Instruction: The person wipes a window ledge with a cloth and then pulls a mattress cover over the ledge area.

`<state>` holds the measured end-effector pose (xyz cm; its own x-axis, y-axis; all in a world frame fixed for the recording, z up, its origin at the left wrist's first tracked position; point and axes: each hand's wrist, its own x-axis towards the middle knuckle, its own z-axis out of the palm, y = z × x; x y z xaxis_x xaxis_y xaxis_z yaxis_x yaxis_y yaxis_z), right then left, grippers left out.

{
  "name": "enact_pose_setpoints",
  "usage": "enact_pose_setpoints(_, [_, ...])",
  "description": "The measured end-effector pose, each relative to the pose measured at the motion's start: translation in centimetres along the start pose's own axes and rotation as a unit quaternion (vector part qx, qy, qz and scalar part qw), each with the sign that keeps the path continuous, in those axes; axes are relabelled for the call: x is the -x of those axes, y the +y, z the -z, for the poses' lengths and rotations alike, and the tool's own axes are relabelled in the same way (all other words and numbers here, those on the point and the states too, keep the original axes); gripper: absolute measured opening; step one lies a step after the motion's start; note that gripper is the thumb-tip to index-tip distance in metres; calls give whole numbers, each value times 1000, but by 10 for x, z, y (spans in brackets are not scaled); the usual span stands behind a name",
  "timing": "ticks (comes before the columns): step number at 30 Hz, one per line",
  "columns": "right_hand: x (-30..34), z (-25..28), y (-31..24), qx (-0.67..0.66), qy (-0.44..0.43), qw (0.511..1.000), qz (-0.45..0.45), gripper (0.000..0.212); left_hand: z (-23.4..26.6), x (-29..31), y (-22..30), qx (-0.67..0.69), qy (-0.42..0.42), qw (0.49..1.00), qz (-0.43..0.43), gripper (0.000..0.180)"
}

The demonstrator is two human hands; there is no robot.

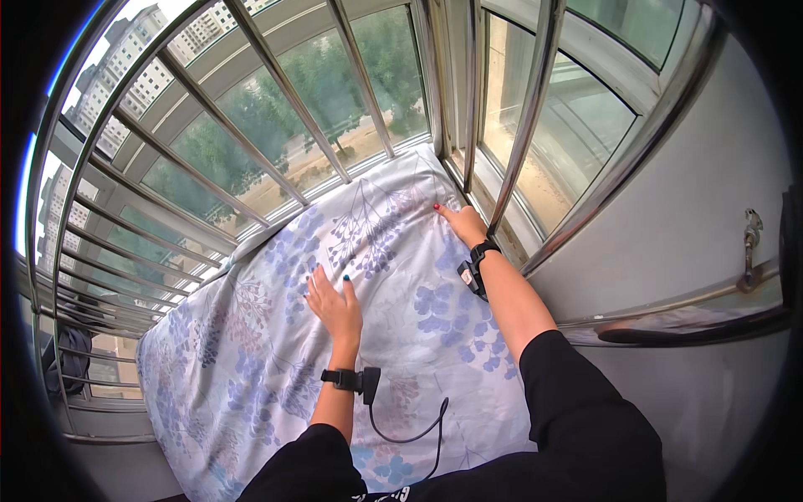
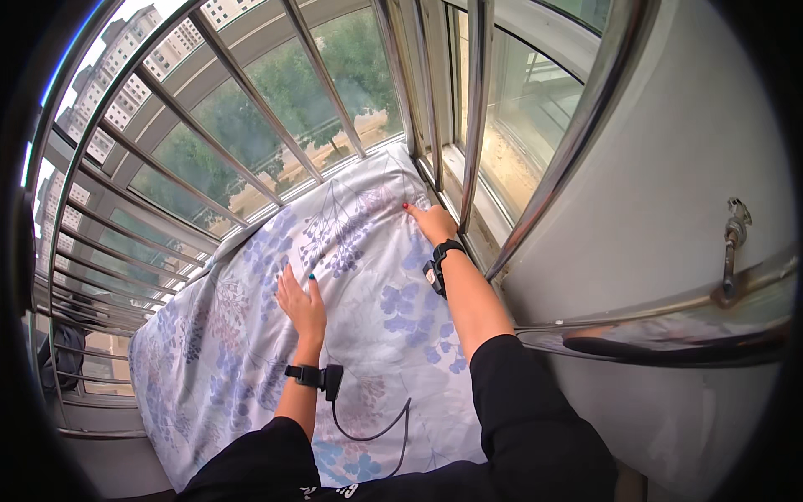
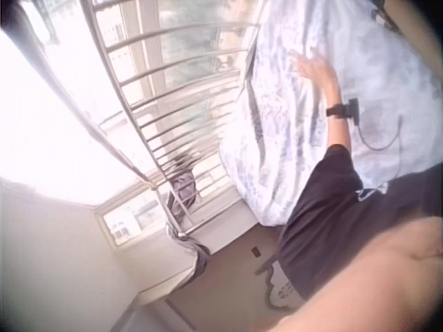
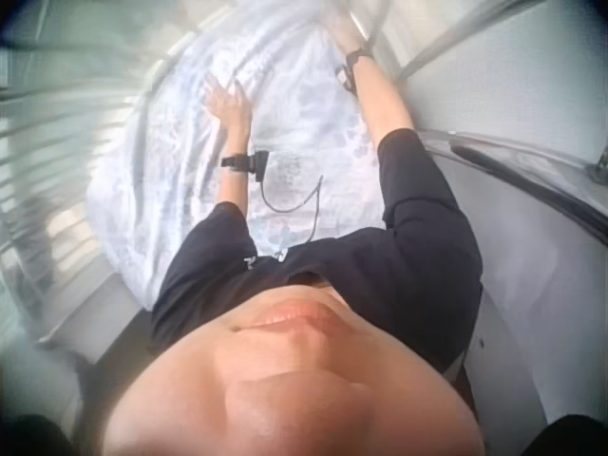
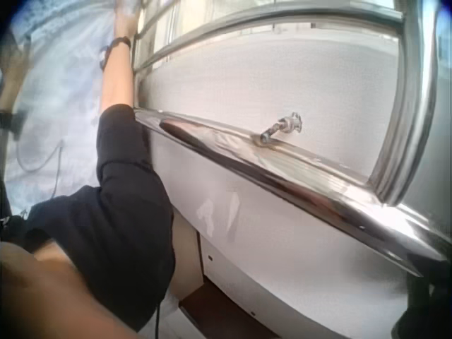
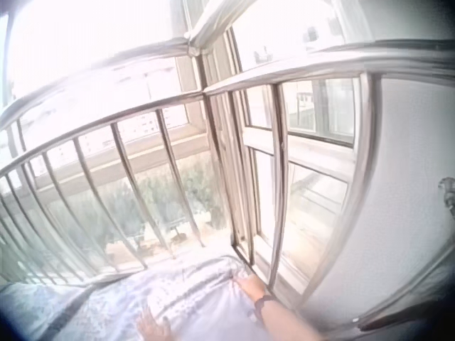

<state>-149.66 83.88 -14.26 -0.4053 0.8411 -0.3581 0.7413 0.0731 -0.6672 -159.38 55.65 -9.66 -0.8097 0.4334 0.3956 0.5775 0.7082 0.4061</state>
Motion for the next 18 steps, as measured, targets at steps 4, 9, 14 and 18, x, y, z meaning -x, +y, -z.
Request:
enact_pose_setpoints(4, [-31,-28,5,108,46,993,-5,78,-8,60,-73,-110,-38,992,-42,52])
enact_pose_setpoints(9, [-41,-25,-18,261,52,963,29,59,-10,51,-73,-133,-26,990,-35,53])
enact_pose_setpoints(14, [-72,-58,-52,183,112,976,31,83,-15,54,-81,-126,-25,992,-13,54])
enact_pose_setpoints(18, [-109,-47,-49,53,15,997,51,91,-16,54,-73,-117,-31,993,-12,54])
